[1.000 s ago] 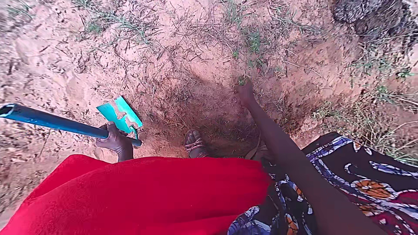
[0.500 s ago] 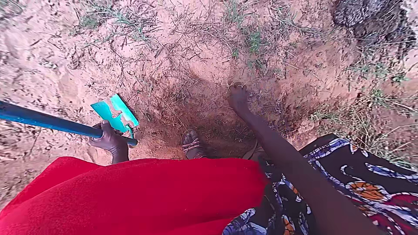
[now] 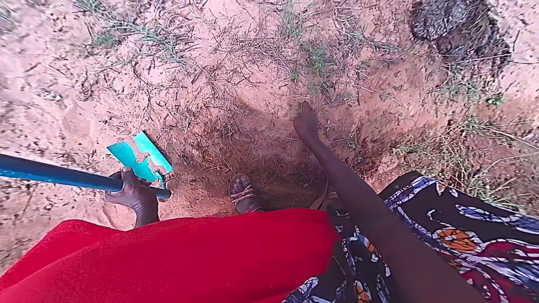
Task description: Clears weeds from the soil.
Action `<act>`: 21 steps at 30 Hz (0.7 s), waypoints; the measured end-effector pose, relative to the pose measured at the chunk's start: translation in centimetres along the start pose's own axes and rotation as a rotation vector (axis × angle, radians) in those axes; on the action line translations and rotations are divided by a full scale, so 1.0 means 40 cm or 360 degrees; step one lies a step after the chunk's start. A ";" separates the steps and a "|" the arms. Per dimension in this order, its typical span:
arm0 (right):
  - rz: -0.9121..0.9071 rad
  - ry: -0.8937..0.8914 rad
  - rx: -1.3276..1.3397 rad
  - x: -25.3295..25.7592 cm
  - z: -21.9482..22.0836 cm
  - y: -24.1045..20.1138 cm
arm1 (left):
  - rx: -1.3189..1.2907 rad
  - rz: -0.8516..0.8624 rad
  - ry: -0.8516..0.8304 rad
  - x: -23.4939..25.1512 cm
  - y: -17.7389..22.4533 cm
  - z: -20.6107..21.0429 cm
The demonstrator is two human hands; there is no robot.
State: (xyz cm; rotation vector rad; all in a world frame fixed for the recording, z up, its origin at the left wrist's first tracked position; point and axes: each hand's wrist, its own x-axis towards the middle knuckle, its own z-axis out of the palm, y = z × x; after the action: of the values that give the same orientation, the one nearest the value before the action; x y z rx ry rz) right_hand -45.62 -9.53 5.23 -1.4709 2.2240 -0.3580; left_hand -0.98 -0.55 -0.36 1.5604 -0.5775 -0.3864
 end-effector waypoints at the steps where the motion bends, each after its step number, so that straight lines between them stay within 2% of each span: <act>1: 0.0129 -0.0004 -0.0070 0.031 -0.009 0.029 | 0.0004 -0.0003 -0.0003 -0.001 0.001 -0.001; 4: 0.0254 -0.0004 -0.0213 0.110 -0.037 0.088 | 0.0018 -0.0005 -0.0002 -0.004 0.006 0.002; 7: 0.0285 0.0084 -0.0191 0.180 -0.069 0.097 | 0.0041 -0.0010 0.0012 -0.003 0.008 0.002; 12: 0.0091 0.0178 0.0079 0.271 -0.081 0.085 | 0.0012 -0.0011 0.0012 -0.005 0.007 0.003; 14: 0.0131 0.0197 0.0097 0.308 -0.068 0.079 | -0.0005 -0.0010 0.0012 -0.006 0.008 0.004; 21: 0.0124 0.0179 0.0264 0.335 -0.038 0.102 | -0.0024 0.0055 -0.0020 0.007 -0.015 -0.006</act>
State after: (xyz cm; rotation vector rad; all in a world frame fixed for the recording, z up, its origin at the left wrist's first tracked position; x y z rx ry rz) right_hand -54.10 -20.22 1.72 -1.3029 2.2702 -0.5972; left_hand -0.55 -0.50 -0.93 1.5325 -0.6095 -0.3741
